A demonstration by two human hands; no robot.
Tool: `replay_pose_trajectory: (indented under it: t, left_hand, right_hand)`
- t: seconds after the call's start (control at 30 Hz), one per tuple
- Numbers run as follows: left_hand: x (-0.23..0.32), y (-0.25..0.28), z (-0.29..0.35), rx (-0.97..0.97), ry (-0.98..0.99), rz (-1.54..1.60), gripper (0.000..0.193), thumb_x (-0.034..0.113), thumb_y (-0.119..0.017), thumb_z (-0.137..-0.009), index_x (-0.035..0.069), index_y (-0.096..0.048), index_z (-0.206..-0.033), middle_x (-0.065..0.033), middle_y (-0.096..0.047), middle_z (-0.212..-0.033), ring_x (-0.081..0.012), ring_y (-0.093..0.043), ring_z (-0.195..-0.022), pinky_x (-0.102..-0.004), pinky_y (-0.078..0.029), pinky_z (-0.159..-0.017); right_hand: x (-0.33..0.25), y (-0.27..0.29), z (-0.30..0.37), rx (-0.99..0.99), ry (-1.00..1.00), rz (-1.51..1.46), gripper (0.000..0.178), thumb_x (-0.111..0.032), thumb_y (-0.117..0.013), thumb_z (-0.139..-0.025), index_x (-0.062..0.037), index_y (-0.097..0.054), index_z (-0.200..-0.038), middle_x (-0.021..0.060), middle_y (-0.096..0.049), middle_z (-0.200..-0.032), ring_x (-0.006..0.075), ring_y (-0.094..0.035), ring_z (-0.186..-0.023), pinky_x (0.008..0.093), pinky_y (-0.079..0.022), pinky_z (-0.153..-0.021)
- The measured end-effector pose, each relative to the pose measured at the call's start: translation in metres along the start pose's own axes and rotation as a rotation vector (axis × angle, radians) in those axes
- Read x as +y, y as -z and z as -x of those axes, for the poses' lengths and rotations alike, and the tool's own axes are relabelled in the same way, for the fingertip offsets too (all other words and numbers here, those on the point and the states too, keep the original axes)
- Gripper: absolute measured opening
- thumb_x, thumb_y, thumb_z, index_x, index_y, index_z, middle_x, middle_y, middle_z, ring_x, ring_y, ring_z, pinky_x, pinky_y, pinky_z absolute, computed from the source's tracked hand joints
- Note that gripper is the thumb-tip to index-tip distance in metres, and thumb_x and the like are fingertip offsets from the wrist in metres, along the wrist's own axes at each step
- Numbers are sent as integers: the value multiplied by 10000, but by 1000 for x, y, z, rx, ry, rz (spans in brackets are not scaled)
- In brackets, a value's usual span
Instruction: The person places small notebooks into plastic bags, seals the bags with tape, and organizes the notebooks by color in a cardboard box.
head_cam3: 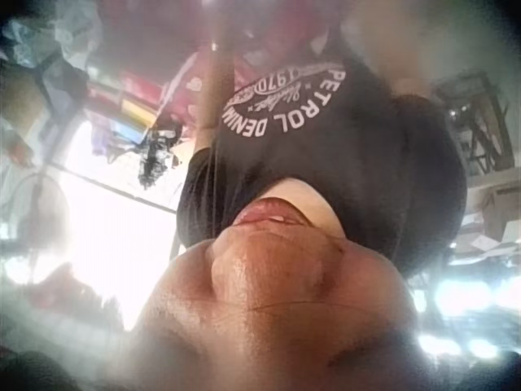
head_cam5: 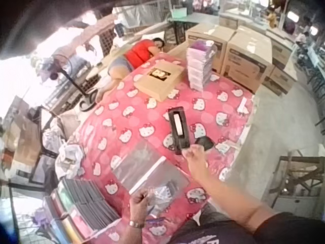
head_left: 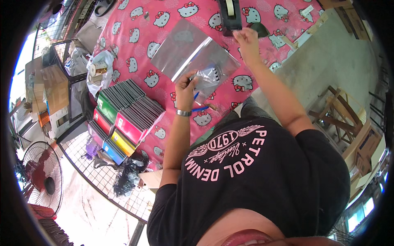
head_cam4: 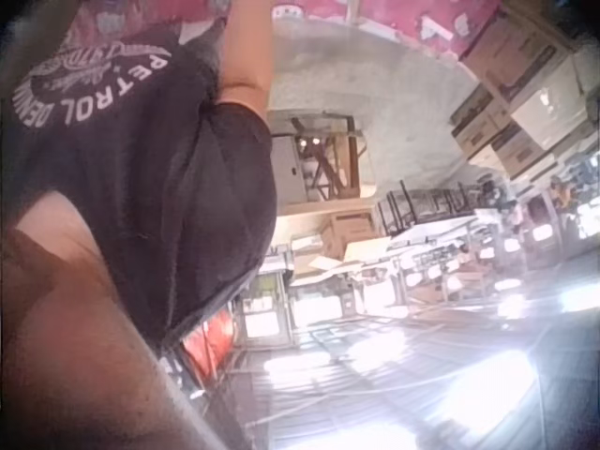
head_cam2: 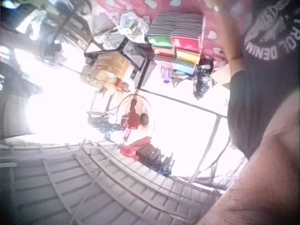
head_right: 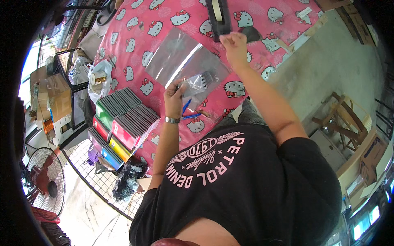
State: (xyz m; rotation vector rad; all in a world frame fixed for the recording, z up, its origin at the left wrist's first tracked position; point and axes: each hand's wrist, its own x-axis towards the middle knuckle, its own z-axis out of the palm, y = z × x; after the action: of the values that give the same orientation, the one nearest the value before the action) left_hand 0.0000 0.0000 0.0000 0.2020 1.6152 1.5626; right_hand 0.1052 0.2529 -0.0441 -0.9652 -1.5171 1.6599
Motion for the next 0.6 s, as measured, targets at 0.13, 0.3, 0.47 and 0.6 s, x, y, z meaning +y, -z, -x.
replay_pose_trajectory:
  t: [0.13,0.3,0.47,0.6]
  left_hand:
    - [-4,-26,-1,178,-173,49,208,15,-551,-882,17,-610,-1082,-31,-633,-1028,-84,-551,-884,-216,-418,-794]
    - [1,-27,-3,244,-189,5,173,26,-535,-880,26,-620,-1030,4,-614,-922,-71,-511,-808,-210,-394,-737]
    - [9,-28,6,200,-145,5,174,18,-523,-874,26,-612,-1022,11,-589,-890,-76,-499,-805,-216,-387,-744]
    - [5,-32,3,198,-132,182,195,0,-492,-879,32,-599,-1039,-12,-593,-917,-98,-504,-809,-232,-392,-756]
  right_hand:
    - [19,-2,24,15,-575,-526,76,-81,-573,-898,-44,-536,-953,9,-509,-744,73,-490,-617,216,-385,-516]
    - [-27,-52,-6,-848,-794,-506,125,-156,-608,-873,-61,-545,-823,1,-509,-700,94,-442,-530,237,-324,-473]
    - [-93,-119,-28,-1671,186,932,471,-489,-707,-736,-35,-587,-696,31,-558,-639,161,-528,-583,352,-397,-512]
    - [-49,-119,-45,-1756,81,1086,604,-622,-702,-675,-25,-618,-727,57,-579,-643,197,-556,-621,407,-424,-557]
